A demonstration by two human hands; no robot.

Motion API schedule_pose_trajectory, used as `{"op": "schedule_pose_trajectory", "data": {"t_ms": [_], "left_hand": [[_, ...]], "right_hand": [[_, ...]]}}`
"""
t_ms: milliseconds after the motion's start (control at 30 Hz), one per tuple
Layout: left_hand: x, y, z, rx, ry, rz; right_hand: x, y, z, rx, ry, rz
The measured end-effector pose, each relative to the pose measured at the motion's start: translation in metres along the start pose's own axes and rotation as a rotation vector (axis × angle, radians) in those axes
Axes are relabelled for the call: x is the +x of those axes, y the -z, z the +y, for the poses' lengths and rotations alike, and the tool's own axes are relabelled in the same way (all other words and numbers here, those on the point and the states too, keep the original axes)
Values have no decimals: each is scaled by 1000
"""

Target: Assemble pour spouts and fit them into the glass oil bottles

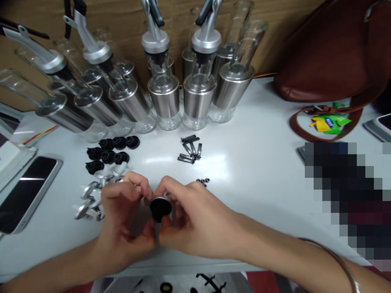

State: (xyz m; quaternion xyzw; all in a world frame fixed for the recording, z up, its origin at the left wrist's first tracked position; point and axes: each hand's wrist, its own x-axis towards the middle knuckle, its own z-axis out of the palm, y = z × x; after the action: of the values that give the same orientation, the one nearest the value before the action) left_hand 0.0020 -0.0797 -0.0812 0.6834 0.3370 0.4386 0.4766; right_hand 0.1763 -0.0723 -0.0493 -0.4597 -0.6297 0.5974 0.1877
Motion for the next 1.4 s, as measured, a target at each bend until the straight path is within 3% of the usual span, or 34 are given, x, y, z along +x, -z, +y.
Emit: {"op": "schedule_pose_trajectory", "data": {"t_ms": [433,633,767,967,1133,1400], "left_hand": [[4,2,0,58,-105,-26],[13,8,2,-45,-120,100],[11,7,2,-96,-78,72],[7,6,1,-15,-3,-35],[8,11,-4,-16,-17,-41],[11,8,-6,-168,-66,-36]], "right_hand": [[-4,3,1,14,64,20],[1,7,9,-121,478,314],[2,9,13,-194,539,420],[1,12,10,-211,641,438],[2,15,8,-193,683,459],[0,20,7,-170,679,359]]}}
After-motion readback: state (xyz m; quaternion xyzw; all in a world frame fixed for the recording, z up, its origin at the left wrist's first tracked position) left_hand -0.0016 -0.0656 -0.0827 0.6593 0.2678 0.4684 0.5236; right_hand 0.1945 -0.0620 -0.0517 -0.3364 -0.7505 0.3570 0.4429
